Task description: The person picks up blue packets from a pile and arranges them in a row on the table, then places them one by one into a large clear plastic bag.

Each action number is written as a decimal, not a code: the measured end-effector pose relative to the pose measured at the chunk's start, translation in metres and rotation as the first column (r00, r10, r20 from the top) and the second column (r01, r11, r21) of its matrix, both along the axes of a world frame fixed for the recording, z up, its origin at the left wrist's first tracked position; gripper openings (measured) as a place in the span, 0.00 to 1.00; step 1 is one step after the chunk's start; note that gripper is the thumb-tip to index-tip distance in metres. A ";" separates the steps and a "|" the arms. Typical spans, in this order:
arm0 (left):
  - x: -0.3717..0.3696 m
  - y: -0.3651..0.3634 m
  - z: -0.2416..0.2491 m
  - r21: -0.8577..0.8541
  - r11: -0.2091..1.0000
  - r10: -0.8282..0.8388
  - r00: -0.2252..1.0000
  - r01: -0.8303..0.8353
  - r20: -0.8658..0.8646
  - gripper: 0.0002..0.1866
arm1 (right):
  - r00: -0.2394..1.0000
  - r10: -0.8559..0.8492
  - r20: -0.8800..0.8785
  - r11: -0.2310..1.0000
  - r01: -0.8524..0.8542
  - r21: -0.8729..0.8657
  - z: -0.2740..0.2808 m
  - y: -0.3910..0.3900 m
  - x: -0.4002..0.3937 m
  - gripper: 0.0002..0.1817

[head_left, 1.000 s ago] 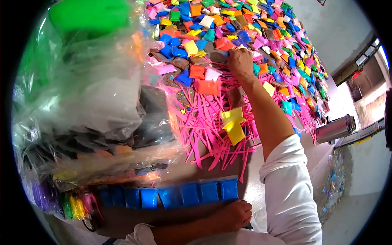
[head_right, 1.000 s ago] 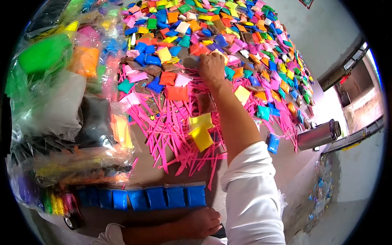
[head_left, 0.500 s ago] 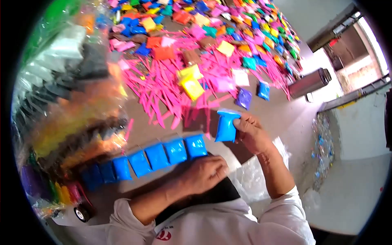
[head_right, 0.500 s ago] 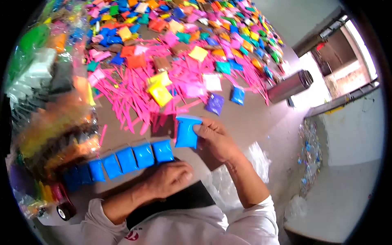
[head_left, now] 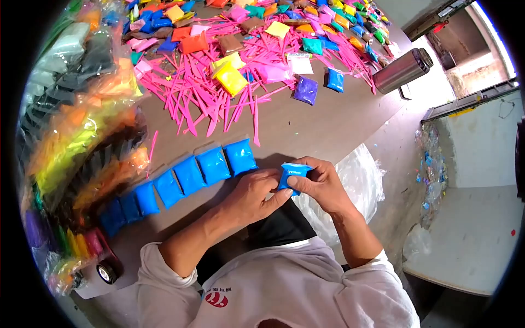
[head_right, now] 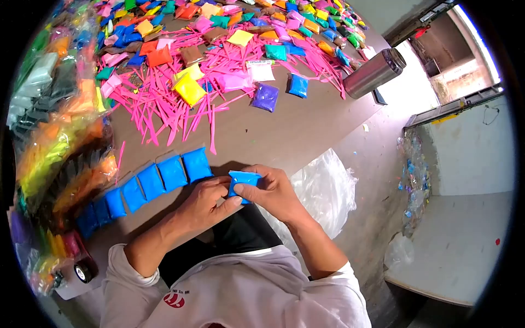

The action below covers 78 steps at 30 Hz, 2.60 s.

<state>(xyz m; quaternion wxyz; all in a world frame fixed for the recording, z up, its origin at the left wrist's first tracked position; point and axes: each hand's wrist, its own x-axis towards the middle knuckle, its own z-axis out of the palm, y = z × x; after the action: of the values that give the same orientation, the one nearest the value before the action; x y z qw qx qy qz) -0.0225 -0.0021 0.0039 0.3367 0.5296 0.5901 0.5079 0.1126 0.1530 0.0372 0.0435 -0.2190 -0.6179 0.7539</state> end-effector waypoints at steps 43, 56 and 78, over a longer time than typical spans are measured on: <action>0.009 0.003 -0.010 0.215 0.976 0.105 0.927 -0.027 -0.359 0.09 | 0.978 0.193 0.076 0.935 -0.207 0.289 -0.008 0.029 -0.058 0.18; 0.010 0.003 -0.012 0.242 0.970 0.107 0.930 -0.020 -0.351 0.10 | 0.970 0.169 0.175 0.667 -0.243 0.704 -0.003 0.023 -0.069 0.22; 0.009 0.004 -0.002 0.164 0.986 0.078 0.931 -0.019 -0.358 0.08 | 0.955 0.275 -0.109 0.591 -0.079 0.803 -0.030 0.033 -0.082 0.12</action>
<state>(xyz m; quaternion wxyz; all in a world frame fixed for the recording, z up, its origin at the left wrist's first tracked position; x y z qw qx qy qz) -0.0132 0.0018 0.0015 0.1663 0.6244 0.6129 0.4547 0.0307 0.1864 0.0071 0.1285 -0.0291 -0.8963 0.4235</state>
